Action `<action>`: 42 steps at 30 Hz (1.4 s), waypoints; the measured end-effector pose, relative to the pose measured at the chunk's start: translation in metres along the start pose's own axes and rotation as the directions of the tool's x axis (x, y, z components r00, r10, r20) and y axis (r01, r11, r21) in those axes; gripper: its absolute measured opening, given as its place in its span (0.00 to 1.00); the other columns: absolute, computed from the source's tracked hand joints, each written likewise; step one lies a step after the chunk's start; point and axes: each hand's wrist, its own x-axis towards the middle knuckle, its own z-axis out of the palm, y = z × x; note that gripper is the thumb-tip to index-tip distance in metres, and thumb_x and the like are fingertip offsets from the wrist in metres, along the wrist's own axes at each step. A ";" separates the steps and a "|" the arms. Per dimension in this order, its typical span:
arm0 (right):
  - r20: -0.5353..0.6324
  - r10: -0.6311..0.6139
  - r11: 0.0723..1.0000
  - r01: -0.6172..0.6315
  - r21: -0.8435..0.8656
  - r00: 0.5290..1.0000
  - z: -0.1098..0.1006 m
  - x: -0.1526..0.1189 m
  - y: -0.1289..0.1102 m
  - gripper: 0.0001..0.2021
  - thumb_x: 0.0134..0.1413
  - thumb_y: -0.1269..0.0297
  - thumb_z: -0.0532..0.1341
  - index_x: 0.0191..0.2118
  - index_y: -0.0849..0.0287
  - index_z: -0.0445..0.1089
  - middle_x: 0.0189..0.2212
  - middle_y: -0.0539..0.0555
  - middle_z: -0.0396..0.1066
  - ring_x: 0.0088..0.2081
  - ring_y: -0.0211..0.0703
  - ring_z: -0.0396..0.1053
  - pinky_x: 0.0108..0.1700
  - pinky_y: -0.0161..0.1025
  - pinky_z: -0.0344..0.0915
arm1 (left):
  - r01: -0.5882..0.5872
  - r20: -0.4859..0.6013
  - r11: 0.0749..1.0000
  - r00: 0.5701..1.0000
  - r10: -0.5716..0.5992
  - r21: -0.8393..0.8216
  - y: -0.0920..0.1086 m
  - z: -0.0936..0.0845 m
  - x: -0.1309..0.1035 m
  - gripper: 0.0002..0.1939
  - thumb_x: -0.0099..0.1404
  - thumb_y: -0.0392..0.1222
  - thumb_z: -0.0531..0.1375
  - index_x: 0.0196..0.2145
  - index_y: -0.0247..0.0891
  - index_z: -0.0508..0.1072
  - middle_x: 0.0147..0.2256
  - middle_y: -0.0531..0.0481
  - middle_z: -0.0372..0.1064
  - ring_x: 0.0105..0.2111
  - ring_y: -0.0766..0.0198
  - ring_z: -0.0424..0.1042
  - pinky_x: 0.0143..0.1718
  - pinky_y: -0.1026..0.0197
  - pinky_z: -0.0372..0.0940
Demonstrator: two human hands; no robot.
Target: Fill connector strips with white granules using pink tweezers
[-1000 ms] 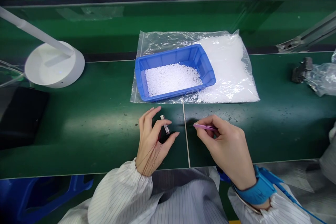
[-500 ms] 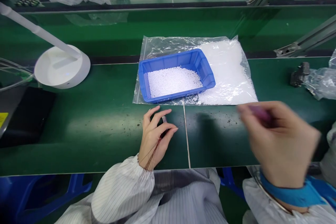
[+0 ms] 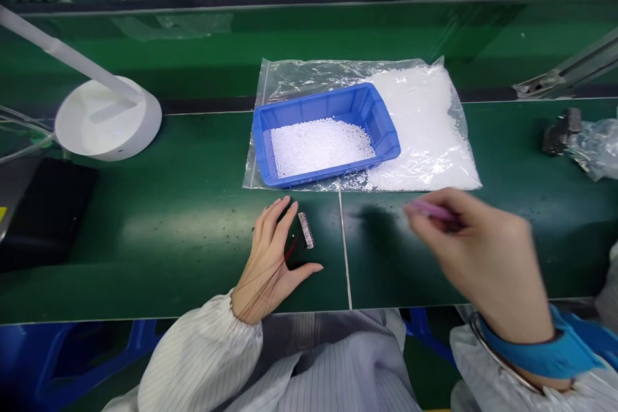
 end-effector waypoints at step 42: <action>0.249 -0.629 0.730 0.669 -0.137 0.737 0.042 0.010 -0.068 0.10 0.63 0.71 0.55 0.30 0.60 0.67 0.23 0.49 0.69 0.22 0.35 0.60 0.28 0.38 0.50 | -0.033 -0.008 0.999 0.999 0.032 -0.001 0.002 -0.001 0.004 0.34 0.60 0.37 0.65 0.60 0.33 0.55 0.57 0.42 0.63 0.64 0.48 0.51 0.66 0.38 0.47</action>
